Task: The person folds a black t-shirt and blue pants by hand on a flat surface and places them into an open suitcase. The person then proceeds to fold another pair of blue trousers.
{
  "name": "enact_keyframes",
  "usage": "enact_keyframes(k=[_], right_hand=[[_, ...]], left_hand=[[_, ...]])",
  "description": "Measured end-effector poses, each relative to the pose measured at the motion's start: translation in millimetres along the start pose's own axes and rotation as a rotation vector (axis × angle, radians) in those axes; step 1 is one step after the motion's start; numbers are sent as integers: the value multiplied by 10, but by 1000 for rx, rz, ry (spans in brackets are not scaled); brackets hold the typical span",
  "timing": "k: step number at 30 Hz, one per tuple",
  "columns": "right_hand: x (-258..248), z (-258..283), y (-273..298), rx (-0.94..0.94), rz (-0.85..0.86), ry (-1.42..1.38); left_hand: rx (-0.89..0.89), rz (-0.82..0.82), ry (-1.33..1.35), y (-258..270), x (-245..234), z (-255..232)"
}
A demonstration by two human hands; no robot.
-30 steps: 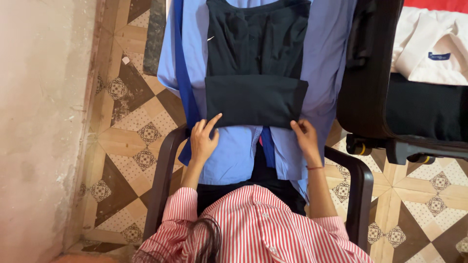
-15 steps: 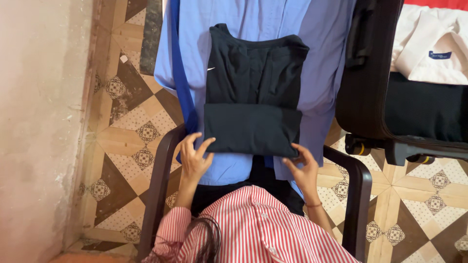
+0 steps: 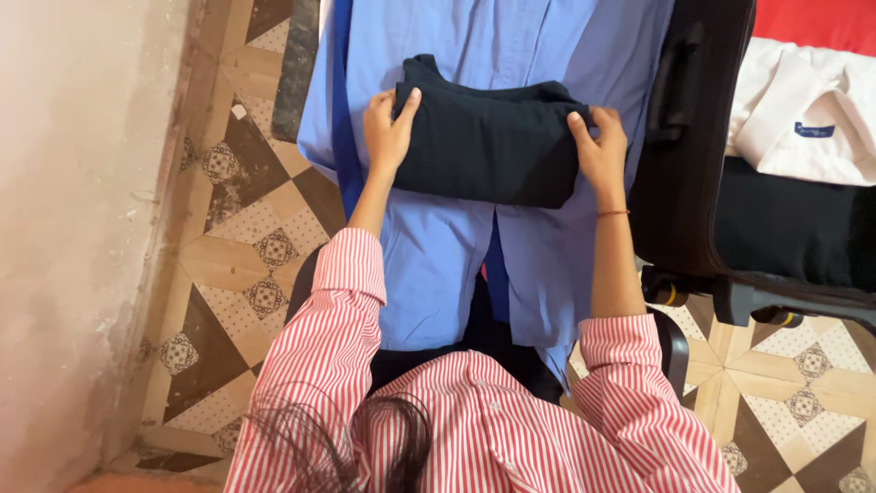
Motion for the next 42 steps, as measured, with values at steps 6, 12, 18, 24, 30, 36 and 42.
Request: enact_keyframes(k=[6,12,18,24,30,36,42], right_hand=[[350,-541,-228,272,91,-111],[187,-88,-250,431,386,-327],[-560,924,-300,9,183,23],[-765,1305,126,-436,-28,396],[-574,478,511,107,268,237],[-557,326,24,2,-134,86],[371,-157,-520,220,-53,574]], left_hand=[[-7,-64,-125,-183,251,378],[-164,139,58,-270,282,299],[184,269,539,-482,-30,-538],[619,253,-56,-249,-536,-1611],[443,722,-205,228,-381,-1352],[545,450,-129,-5,46,-1445],[728,419,-392,-134,1238,-1286]])
Point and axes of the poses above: each hand's wrist, its own y-axis away from the middle knuckle, its own x-axis out of the palm, z = x × y, the point moved 6 cm from there along -y, towards the middle knuckle, and after that the axes turned 8 degrees about x, right-handed, at the moved point
